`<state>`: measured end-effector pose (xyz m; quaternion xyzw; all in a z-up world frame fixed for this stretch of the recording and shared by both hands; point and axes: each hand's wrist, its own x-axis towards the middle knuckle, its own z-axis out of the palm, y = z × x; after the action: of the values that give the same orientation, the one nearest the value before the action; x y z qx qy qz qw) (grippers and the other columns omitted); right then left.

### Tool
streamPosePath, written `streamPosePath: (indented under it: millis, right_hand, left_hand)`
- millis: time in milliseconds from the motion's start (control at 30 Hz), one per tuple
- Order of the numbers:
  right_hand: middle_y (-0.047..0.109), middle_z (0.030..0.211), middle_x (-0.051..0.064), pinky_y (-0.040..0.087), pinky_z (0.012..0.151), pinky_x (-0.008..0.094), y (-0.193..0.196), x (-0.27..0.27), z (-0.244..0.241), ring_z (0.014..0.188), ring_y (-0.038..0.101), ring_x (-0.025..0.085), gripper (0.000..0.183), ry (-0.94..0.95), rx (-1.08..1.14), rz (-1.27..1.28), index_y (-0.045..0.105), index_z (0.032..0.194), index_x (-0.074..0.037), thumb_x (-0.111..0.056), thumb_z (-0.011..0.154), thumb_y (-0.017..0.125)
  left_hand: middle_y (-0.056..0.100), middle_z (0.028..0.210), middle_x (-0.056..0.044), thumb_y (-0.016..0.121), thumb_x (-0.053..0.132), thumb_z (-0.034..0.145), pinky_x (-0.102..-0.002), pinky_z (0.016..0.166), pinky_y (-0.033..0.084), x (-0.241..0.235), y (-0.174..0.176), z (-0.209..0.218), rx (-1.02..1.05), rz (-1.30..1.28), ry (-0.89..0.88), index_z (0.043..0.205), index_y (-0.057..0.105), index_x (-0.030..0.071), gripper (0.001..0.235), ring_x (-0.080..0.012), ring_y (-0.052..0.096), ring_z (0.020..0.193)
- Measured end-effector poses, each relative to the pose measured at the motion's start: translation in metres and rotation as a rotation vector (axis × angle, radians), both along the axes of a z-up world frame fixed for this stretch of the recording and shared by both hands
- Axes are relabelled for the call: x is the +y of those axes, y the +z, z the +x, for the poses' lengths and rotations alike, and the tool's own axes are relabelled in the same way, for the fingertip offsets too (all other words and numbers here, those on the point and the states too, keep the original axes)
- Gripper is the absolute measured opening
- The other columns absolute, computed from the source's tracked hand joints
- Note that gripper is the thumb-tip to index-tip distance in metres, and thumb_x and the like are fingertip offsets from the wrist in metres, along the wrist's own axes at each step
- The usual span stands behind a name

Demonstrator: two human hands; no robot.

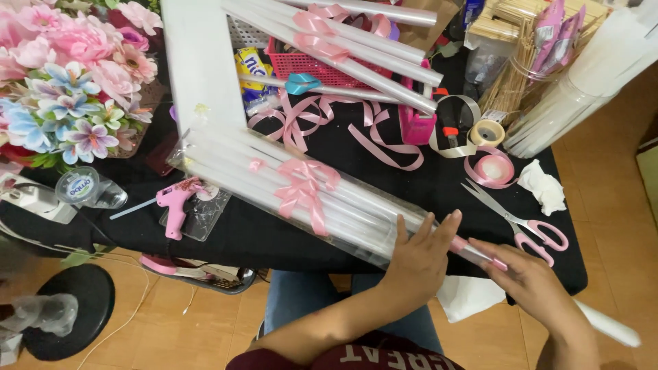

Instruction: The person inserts multiple silver poles into a clear plastic sleeve containing decorative material. They repeatedly slide each pole into the sleeve and place it on the table, building a stack of assembled poles.

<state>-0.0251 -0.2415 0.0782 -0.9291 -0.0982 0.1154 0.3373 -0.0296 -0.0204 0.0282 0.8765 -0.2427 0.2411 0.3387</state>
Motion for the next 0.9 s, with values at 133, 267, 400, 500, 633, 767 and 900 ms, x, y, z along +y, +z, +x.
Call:
streamPosePath:
  millis: [133,267,400,500,633,767,900]
  right_hand:
    - [0.076,0.137,-0.007,0.048,0.103,0.027,0.004,0.031,0.01,0.122,0.071,0.009,0.047,-0.064,0.098,0.033,0.067,0.14,-0.027,-0.02,0.094,0.061]
    - [0.081,0.129,-0.009,0.052,0.097,0.025,-0.013,0.016,0.017,0.114,0.074,0.007,0.047,-0.101,0.138,0.067,0.07,0.137,-0.026,-0.016,0.091,0.066]
    - [0.085,0.118,-0.004,0.048,0.091,0.025,-0.032,-0.02,0.016,0.099,0.072,0.011,0.046,-0.182,0.214,0.158,0.081,0.13,-0.022,-0.009,0.086,0.076]
    - [0.081,0.084,0.007,0.058,0.068,0.032,-0.04,-0.035,0.016,0.073,0.067,0.018,0.04,-0.176,0.247,0.242,0.088,0.123,-0.014,-0.005,0.085,0.078]
    - [0.085,0.092,0.007,0.046,0.068,0.03,-0.039,-0.017,0.027,0.08,0.066,0.018,0.037,-0.169,0.328,0.206,0.09,0.121,-0.013,-0.004,0.086,0.079]
    - [0.085,0.118,0.002,0.052,0.091,0.029,-0.038,0.015,0.033,0.106,0.069,0.013,0.039,-0.075,0.314,0.303,0.082,0.126,-0.009,-0.006,0.089,0.072]
    - [0.067,0.077,0.008,0.046,0.069,0.029,-0.026,0.046,0.029,0.074,0.058,0.016,0.035,-0.174,0.306,0.26,0.083,0.122,-0.011,-0.008,0.088,0.077]
  left_hand:
    - [0.056,0.155,-0.012,0.049,-0.002,0.099,-0.077,0.115,0.026,0.005,0.003,-0.002,-0.025,0.025,0.012,0.164,0.025,0.01,0.071,-0.0413,0.054,0.142]
    - [0.053,0.155,-0.014,0.045,0.03,0.102,-0.079,0.115,0.02,0.024,0.029,-0.002,0.11,-0.084,-0.088,0.162,0.026,0.011,0.065,-0.0462,0.049,0.144]
    - [0.035,0.166,-0.015,0.03,0.055,0.106,-0.062,0.125,0.006,0.068,0.036,0.017,0.271,-0.156,0.002,0.159,0.032,0.012,0.069,-0.0367,0.022,0.158]
    - [0.037,0.163,-0.02,0.042,0.049,0.105,-0.063,0.122,0.01,0.108,0.022,0.032,0.232,-0.21,0.284,0.158,0.035,0.011,0.066,-0.0429,0.025,0.154]
    - [0.046,0.156,-0.019,0.033,0.054,0.104,-0.067,0.119,0.005,0.144,0.024,0.045,0.325,-0.174,0.372,0.155,0.035,0.003,0.073,-0.0368,0.034,0.149]
    - [0.04,0.16,-0.023,0.031,0.057,0.104,-0.06,0.124,0.007,0.155,0.025,0.048,0.376,-0.16,0.213,0.16,0.026,0.007,0.075,-0.0441,0.029,0.151]
    - [0.017,0.168,-0.027,0.04,0.057,0.103,-0.067,0.121,0.005,0.15,0.015,0.042,0.282,-0.045,0.328,0.158,0.035,0.01,0.073,-0.0478,0.004,0.156]
